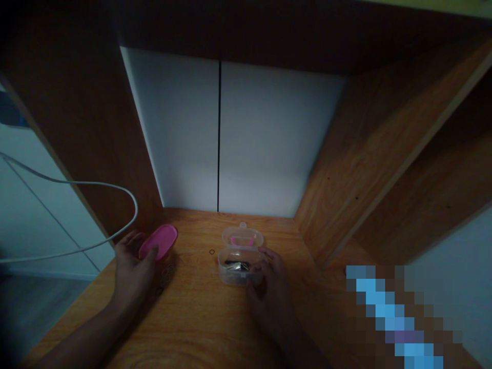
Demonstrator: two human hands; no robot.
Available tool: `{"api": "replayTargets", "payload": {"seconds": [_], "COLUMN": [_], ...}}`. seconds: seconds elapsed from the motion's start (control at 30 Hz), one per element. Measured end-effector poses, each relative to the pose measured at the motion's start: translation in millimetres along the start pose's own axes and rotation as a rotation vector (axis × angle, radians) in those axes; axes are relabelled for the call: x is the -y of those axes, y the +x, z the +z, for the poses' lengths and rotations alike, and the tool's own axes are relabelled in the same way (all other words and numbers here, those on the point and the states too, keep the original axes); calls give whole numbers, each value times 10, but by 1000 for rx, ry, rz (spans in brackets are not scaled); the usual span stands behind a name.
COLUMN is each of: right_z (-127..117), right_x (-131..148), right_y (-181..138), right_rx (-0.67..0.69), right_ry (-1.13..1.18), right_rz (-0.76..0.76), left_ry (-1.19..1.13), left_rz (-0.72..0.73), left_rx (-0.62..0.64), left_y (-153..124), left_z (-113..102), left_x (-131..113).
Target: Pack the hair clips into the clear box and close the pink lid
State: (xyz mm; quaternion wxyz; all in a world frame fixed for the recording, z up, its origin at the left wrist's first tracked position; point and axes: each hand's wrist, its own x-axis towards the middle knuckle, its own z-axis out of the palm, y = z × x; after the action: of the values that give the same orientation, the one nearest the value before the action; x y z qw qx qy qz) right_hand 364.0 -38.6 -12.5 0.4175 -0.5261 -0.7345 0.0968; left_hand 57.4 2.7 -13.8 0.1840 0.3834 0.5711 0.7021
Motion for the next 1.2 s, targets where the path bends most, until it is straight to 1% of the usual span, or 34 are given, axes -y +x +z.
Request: {"api": "replayTargets", "payload": {"seconds": [0.07, 0.13, 0.23, 0.27, 0.3, 0.33, 0.37, 0.43, 0.47, 0.5, 0.53, 0.57, 0.67, 0.8, 1.0, 1.1, 1.2], "right_z": [8, 11, 9, 7, 6, 5, 4, 7, 11, 15, 19, 23, 29, 27, 30, 24, 9], "right_x": [3, 9, 19, 22, 24, 26, 28, 30, 31, 33, 36, 40, 56, 76, 56, 50, 65], "right_y": [-2, -1, 3, 4, 3, 2, -1, -8, -12, -16, -19, -20, -20, -15, -17, -19, -16], "right_rx": [-8, -17, -22, -21, -20, -19, -16, -5, 4, 17, 28, 37, 45, 30, 49, 61, 63], "right_ry": [-2, -2, 2, 5, 6, 6, 5, 6, 10, 15, 20, 23, 22, 27, 37, 34, 36], "right_rz": [-11, -19, -25, -27, -27, -22, -17, -10, -10, -12, -16, -20, -29, -17, -20, -7, 1], "left_ry": [75, 172, 369, 440, 501, 545, 570, 575, 573, 564, 554, 545, 514, 466, 525, 525, 529], "left_rz": [8, 50, 202, 267, 333, 399, 461, 560, 585, 601, 617, 629, 643, 629, 627, 630, 642], "left_rx": [-3, 4, 31, 63, 123, 224, 364, 697, 844, 951, 1021, 1059, 1083, 1048, 1019, 1006, 977], "left_y": [-17, -32, -46, -53, -65, -84, -112, -193, -242, -293, -342, -384, -449, -425, -415, -415, -365], "left_z": [-19, -42, -63, -62, -57, -48, -34, 6, 32, 60, 90, 119, 190, 223, 241, 232, 165], "left_x": [-2, -19, -35, -38, -44, -54, -71, -125, -159, -192, -222, -245, -264, -216, -226, -278, -314]}}
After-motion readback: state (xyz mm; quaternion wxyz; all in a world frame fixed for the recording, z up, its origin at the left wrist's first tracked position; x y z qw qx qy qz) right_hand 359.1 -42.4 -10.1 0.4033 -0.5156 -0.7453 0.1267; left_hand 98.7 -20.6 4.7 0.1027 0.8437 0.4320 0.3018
